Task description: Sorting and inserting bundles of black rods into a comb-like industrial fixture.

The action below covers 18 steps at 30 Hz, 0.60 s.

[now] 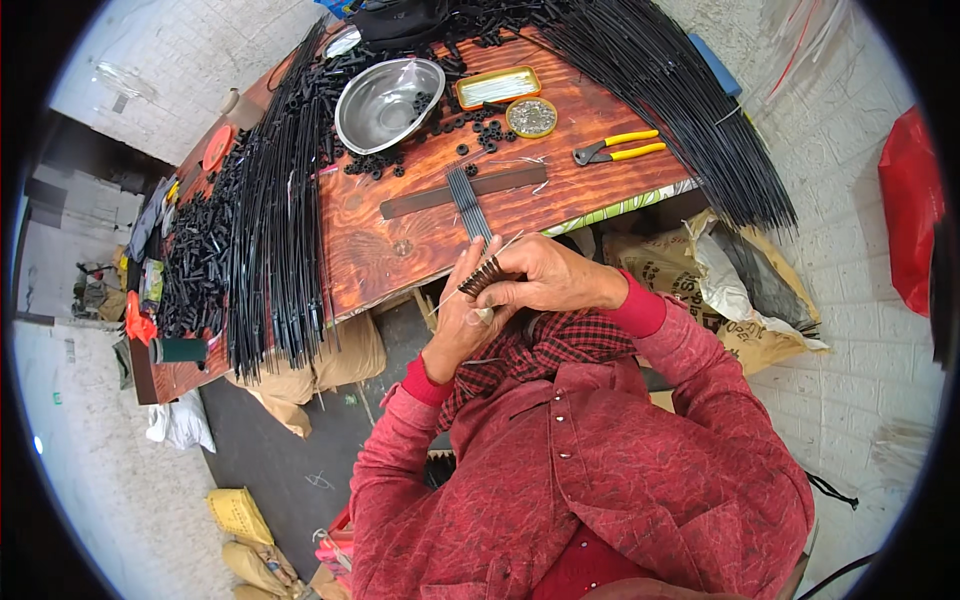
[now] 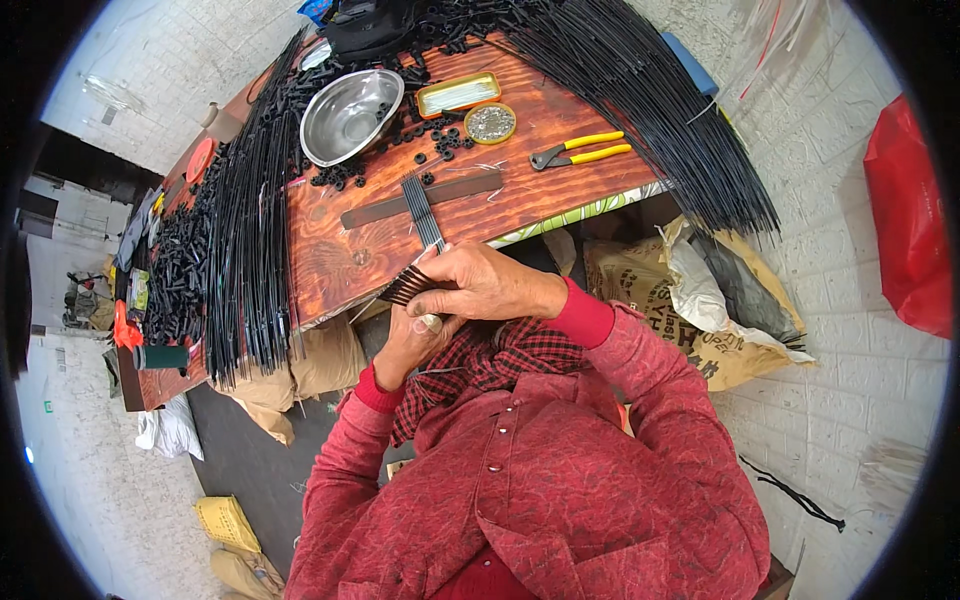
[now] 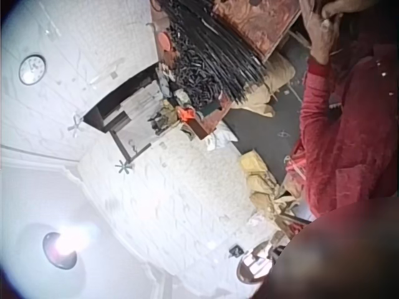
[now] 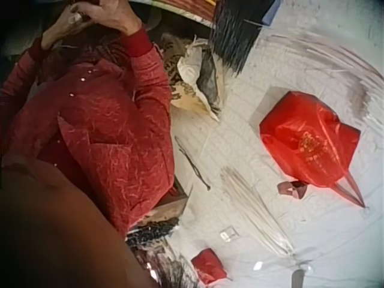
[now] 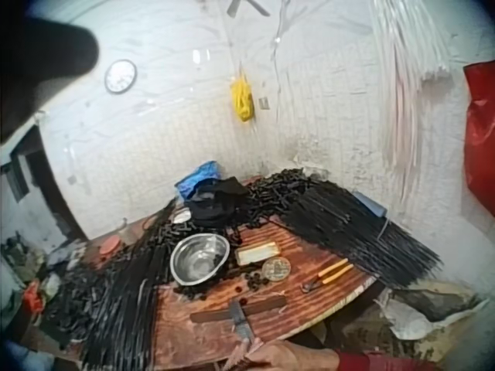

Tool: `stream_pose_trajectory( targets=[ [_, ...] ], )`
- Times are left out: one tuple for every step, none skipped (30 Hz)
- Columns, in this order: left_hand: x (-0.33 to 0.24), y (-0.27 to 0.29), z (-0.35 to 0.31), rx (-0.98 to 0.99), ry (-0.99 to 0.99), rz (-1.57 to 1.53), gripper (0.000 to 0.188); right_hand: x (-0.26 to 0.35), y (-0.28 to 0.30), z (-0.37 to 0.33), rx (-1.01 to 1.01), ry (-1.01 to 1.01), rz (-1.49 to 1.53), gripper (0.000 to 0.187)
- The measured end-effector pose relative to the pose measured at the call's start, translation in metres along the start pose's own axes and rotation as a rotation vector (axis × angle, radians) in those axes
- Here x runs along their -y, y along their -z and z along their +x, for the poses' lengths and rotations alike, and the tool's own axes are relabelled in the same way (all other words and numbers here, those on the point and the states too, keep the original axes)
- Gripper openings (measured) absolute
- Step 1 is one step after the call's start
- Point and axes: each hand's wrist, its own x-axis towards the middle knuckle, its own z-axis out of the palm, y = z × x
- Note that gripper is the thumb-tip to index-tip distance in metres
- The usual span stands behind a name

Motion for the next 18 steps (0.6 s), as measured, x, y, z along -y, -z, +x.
stream_pose_trajectory(
  targets=[
    [0.003, -0.002, -0.002, 0.026, -0.005, 0.007, 0.06, -0.001, 0.002, 0.0, 0.002, 0.0, -0.001, 0.021],
    [0.006, -0.003, -0.004, 0.051, -0.009, 0.014, 0.061, -0.003, 0.004, -0.001, 0.028, 0.025, -0.041, 0.025],
    [0.007, -0.002, -0.003, 0.05, -0.007, 0.014, 0.061, -0.005, 0.006, -0.001, 0.055, 0.05, -0.079, 0.029],
    [0.008, -0.001, -0.002, 0.062, -0.06, 0.091, 0.062, -0.006, 0.009, -0.001, 0.058, 0.049, -0.079, 0.029],
    [0.008, 0.0, -0.001, 0.075, -0.112, 0.168, 0.063, -0.007, 0.012, 0.0, 0.081, 0.079, -0.065, 0.03],
    [0.005, 0.002, 0.001, 0.074, -0.111, 0.166, 0.063, -0.008, 0.016, 0.0, 0.103, 0.107, -0.052, 0.032],
    [-0.001, 0.003, 0.004, 0.058, -0.046, 0.112, 0.055, -0.013, 0.023, 0.0, 0.104, 0.106, -0.052, 0.032],
    [-0.003, 0.003, 0.005, 0.043, 0.02, 0.059, 0.047, -0.019, 0.033, 0.0, 0.178, 0.018, -0.081, 0.032],
    [-0.002, 0.004, 0.004, 0.045, 0.021, 0.057, 0.047, -0.026, 0.041, 0.002, 0.25, -0.07, -0.108, 0.033],
    [-0.001, 0.005, 0.003, 0.061, -0.027, 0.086, 0.036, -0.023, 0.051, 0.008, 0.185, -0.106, -0.146, 0.029],
    [-0.001, 0.006, 0.002, 0.076, -0.076, 0.115, 0.025, -0.035, 0.059, 0.014, 0.186, -0.107, -0.146, 0.029],
    [-0.005, 0.005, 0.004, 0.048, -0.054, 0.112, 0.017, -0.054, 0.066, 0.02, 0.033, -0.057, -0.371, 0.025],
    [-0.006, 0.006, 0.005, 0.049, -0.058, 0.108, 0.017, -0.066, 0.071, 0.024, -0.123, -0.007, -0.595, 0.022],
    [-0.007, 0.006, 0.006, 0.05, -0.056, 0.104, 0.017, -0.078, 0.075, 0.029, -0.126, -0.01, -0.598, 0.022],
    [-0.007, 0.006, 0.006, 0.053, -0.05, 0.102, 0.017, -0.085, 0.076, 0.037, -0.19, 0.006, -0.726, 0.021],
    [-0.007, 0.007, 0.007, 0.066, -0.033, 0.104, 0.019, -0.091, 0.076, 0.043, -0.255, 0.022, -0.854, 0.021],
    [-0.006, 0.007, 0.008, 0.069, -0.035, 0.102, 0.019, -0.097, 0.075, 0.047, -0.258, 0.019, -0.854, 0.021],
    [-0.006, 0.008, 0.007, 0.073, -0.026, 0.096, 0.021, -0.099, 0.072, 0.053, -0.219, 0.0, -0.897, 0.024]
  ],
)
